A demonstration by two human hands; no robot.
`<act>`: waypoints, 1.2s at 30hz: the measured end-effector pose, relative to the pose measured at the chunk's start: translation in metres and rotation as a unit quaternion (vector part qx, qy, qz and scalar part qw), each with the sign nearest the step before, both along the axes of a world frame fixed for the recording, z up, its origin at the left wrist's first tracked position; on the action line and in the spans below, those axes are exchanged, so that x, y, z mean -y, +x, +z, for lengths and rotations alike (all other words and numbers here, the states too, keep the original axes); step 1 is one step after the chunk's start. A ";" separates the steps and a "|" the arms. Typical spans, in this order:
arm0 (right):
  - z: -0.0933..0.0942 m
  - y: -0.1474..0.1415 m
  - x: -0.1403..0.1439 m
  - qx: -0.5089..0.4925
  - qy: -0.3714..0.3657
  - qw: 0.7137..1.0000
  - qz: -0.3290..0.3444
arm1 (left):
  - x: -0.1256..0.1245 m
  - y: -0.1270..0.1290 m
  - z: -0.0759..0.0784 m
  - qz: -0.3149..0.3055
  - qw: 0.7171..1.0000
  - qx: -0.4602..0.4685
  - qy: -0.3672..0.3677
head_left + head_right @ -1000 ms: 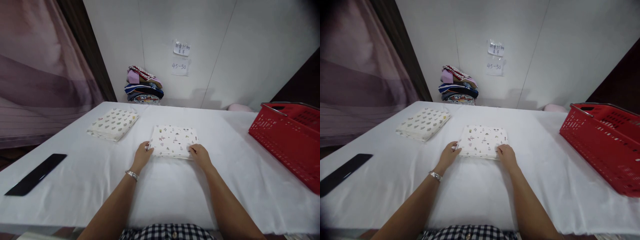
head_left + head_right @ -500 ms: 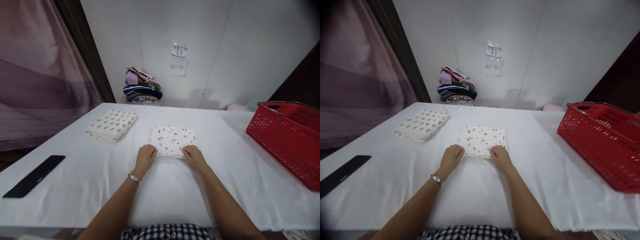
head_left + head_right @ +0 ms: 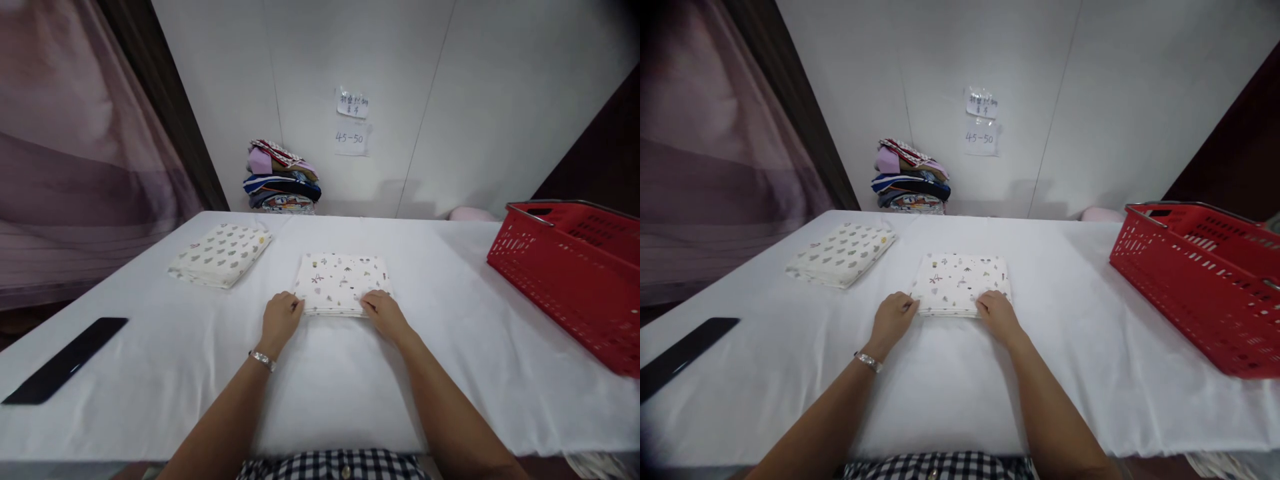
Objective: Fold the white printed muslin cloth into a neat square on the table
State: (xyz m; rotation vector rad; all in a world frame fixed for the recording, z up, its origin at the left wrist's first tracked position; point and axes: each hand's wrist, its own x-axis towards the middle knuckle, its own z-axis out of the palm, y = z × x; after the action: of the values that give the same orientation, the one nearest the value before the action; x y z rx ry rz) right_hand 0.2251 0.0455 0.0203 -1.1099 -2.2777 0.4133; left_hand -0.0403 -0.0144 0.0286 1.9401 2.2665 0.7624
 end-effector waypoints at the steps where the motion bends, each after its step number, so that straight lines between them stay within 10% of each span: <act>1: 0.000 0.000 0.000 0.001 -0.001 1.000 -0.001 | 0.000 -0.002 -0.001 0.014 1.000 0.000 0.001; 12: -0.013 0.026 -0.021 -0.035 0.036 0.967 -0.251 | 0.001 -0.017 -0.007 0.116 0.977 0.172 -0.041; 36: -0.012 0.036 -0.034 -0.091 -0.208 0.931 -0.287 | 0.012 -0.014 -0.004 0.064 0.973 0.191 -0.110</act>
State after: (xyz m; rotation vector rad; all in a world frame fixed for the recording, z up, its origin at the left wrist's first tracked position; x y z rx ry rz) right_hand 0.2612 0.0792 0.0087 -1.7927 -1.6339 0.7350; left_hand -0.0540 -0.0265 0.0246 1.4208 2.1458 0.7785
